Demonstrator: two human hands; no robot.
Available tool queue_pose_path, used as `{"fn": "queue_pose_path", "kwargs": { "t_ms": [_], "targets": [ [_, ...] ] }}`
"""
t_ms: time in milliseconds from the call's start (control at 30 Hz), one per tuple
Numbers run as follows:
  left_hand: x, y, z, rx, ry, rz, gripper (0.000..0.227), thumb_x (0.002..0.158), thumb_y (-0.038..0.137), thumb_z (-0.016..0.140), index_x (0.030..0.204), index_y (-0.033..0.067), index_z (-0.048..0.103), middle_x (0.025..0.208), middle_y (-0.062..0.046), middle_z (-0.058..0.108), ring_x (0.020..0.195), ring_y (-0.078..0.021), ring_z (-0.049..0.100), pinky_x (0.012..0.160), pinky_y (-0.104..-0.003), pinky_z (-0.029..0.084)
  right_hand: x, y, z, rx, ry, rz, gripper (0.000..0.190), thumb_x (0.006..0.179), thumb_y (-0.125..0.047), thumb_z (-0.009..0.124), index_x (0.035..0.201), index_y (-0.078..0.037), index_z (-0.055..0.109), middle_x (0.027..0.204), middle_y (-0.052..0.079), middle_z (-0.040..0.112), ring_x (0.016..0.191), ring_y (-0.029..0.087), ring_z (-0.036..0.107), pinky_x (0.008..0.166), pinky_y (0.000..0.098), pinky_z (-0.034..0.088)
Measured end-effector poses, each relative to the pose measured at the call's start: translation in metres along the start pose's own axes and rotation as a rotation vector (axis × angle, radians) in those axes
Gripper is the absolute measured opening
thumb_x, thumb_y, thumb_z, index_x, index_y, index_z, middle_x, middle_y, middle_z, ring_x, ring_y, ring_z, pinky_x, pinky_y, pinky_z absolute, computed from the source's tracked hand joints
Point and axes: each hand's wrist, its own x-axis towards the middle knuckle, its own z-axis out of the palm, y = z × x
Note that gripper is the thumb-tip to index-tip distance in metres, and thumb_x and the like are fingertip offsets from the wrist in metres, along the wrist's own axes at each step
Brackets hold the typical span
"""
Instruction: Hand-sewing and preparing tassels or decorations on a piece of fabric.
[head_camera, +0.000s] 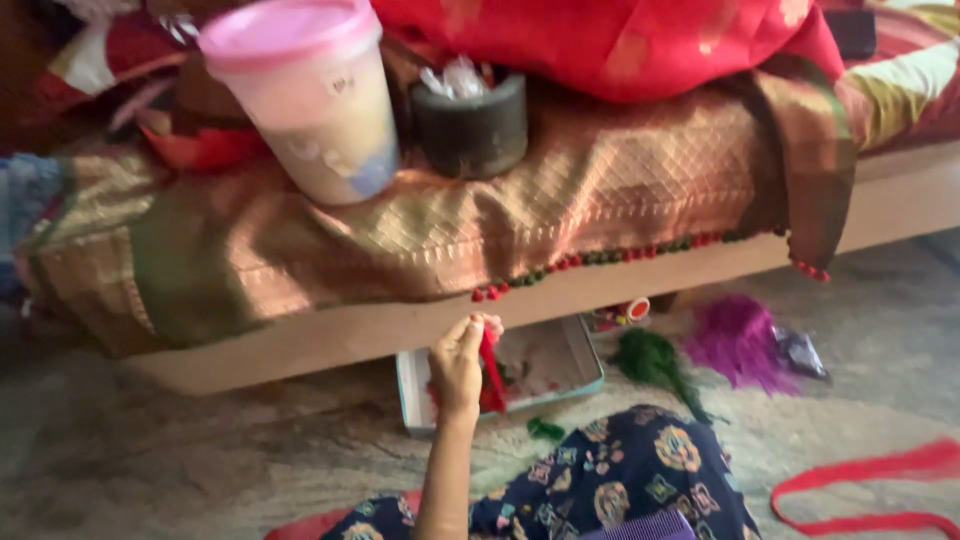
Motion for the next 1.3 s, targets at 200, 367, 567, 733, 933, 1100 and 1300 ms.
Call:
{"fn": "queue_pose_path", "kwargs": {
  "t_ms": [200,367,567,733,933,1100,1300],
  "targets": [
    [0.0,0.029,0.018,-0.096,-0.048,-0.198,0.029,0.103,0.018,0.057,0.097,-0.0047,0.074,0.088,-0.01,0.075,0.081,-0.0176,0.073,0.077,-0.031,0.059,0.069,-0.104,-0.158,-0.11,0.128,0.055,0.047,0.083,-0.033,0.075,0.123,-0.01,0.066,0.113,0.018,0.074,0.108,0.031,0.069,0.098,0.0399,0.054],
    [0.006,0.048,0.019,-0.249,-0.035,-0.33,0.026,0.102,0.017,0.055,0.101,-0.003,0.072,0.092,-0.013,0.076,0.082,-0.0207,0.074,0.079,-0.036,0.063,0.126,-0.119,-0.161,0.282,0.541,-0.177,0.08,0.079,-0.023,0.086,0.144,0.0,0.046,0.119,0.022,0.066,0.109,0.042,0.065,0.087,0.0473,0.05],
    [0.041,0.008,-0.04,-0.246,0.064,-0.38,0.025,0.102,0.016,0.054,0.105,-0.0036,0.068,0.095,-0.018,0.076,0.084,-0.0243,0.075,0.083,-0.041,0.063,0.129,-0.104,-0.1,0.96,0.046,0.236,0.022,0.103,-0.025,0.054,0.104,-0.003,0.062,0.07,0.001,0.068,0.064,0.018,0.067,0.06,0.0325,0.053],
    [0.068,-0.109,-0.1,-0.407,0.186,-0.564,0.021,0.1,0.013,0.054,0.104,-0.0033,0.067,0.094,-0.018,0.074,0.085,-0.0275,0.075,0.086,-0.045,0.063,0.102,-0.103,-0.082,1.023,0.076,0.269,0.02,0.103,-0.023,0.059,0.104,-0.007,0.072,0.072,-0.002,0.067,0.063,0.009,0.063,0.059,0.0254,0.051],
    [0.055,-0.178,-0.12,-0.312,0.265,-0.699,0.015,0.098,0.012,0.06,0.103,0.0001,0.069,0.091,-0.015,0.073,0.083,-0.0274,0.072,0.083,-0.044,0.063,0.038,-0.154,-0.118,1.053,-0.048,0.423,0.018,0.101,-0.025,0.064,0.106,-0.009,0.071,0.075,-0.005,0.067,0.066,0.007,0.061,0.062,0.0244,0.049],
    [0.069,-0.243,-0.133,-0.191,0.174,-0.756,0.013,0.096,0.015,0.068,0.104,0.0058,0.072,0.093,-0.009,0.075,0.083,-0.0237,0.073,0.076,-0.039,0.06,0.027,-0.142,-0.108,1.011,-0.098,0.368,0.027,0.102,-0.029,0.065,0.101,-0.003,0.073,0.071,-0.004,0.06,0.062,0.005,0.053,0.057,0.0235,0.042],
    [0.059,-0.202,-0.123,1.282,-0.154,-0.128,0.014,0.092,0.02,0.071,0.096,0.0099,0.08,0.096,-0.019,0.076,0.092,-0.0405,0.069,0.079,-0.051,0.054,0.033,-0.135,-0.082,1.48,-0.139,0.465,0.018,0.103,-0.022,0.064,0.098,-0.005,0.065,0.073,0.002,0.066,0.063,0.01,0.061,0.06,0.0228,0.048]
  ]
}}
